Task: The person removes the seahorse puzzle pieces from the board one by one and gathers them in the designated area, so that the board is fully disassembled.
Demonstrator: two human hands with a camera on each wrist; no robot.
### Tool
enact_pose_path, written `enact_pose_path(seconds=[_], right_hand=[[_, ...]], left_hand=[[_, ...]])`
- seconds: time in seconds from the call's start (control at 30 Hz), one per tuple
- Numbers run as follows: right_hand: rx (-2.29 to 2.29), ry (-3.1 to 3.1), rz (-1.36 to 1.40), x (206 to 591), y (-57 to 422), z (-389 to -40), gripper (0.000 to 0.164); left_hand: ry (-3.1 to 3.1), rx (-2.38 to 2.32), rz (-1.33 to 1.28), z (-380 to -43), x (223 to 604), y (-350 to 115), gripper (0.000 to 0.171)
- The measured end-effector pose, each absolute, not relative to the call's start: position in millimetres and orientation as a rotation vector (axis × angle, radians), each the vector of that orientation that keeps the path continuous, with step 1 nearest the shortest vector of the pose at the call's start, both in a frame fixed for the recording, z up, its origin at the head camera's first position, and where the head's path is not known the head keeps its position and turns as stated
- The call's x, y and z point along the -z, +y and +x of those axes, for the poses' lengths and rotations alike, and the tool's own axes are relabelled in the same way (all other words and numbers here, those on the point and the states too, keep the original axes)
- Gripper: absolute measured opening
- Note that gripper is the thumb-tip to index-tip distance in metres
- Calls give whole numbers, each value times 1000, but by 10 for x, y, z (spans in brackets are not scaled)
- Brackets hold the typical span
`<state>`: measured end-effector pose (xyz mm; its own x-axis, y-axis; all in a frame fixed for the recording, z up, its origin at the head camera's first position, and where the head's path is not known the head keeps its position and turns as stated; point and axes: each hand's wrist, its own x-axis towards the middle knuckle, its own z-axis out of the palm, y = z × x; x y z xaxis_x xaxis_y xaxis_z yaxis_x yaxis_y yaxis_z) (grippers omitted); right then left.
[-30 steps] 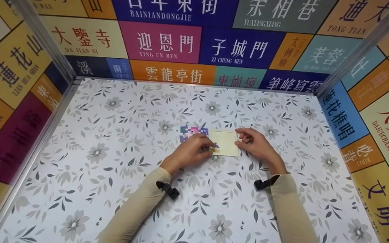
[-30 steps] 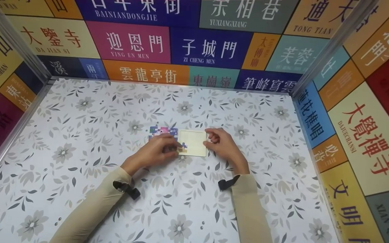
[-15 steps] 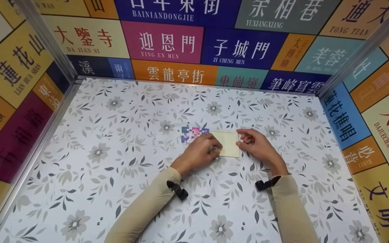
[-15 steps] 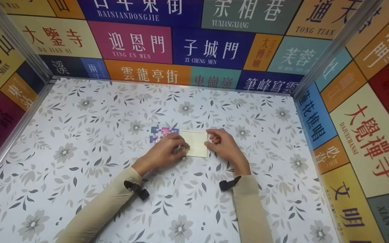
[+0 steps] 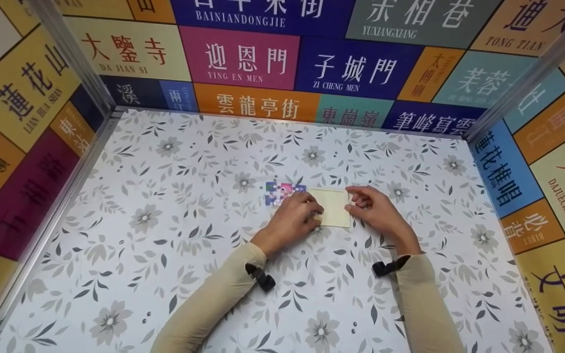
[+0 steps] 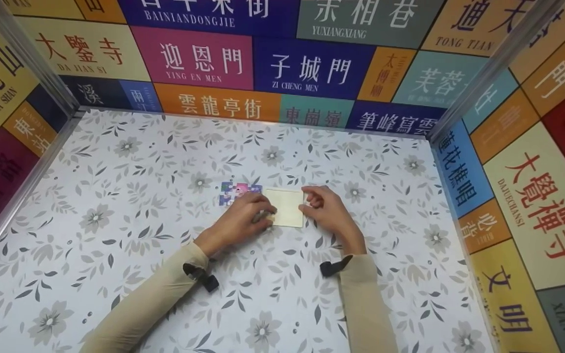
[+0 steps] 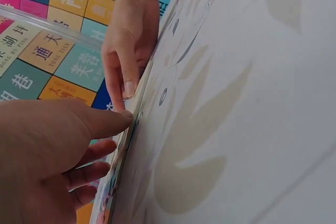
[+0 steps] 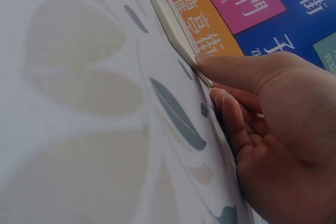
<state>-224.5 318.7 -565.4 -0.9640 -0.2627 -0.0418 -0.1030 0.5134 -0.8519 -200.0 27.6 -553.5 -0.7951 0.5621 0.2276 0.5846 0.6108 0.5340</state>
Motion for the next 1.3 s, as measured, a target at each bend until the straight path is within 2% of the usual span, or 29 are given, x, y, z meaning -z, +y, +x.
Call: enact_pose_path(seconds=[0.2, 0.4, 0.67, 0.93, 1.3], right_hand=[[1417, 2615, -344, 5666, 3196, -2241, 53], [1405, 2612, -342, 5665, 3196, -2250, 52], [1396, 2603, -327, 5629, 3177, -2247, 53], [1401, 2599, -333, 5642, 3175, -2258, 54], [1400, 2598, -327, 5642, 3183, -2253, 52]], left_hand=[[-2807, 954, -977, -1987, 5544, 279, 26], [-2837, 947, -931, -1988, 5545, 268, 35], [-2847, 956, -956, -1990, 5538, 247, 32], [-2847, 1029, -910, -1985, 5519, 242, 46], [-2788, 1010, -939, -2012, 5531, 229, 38]])
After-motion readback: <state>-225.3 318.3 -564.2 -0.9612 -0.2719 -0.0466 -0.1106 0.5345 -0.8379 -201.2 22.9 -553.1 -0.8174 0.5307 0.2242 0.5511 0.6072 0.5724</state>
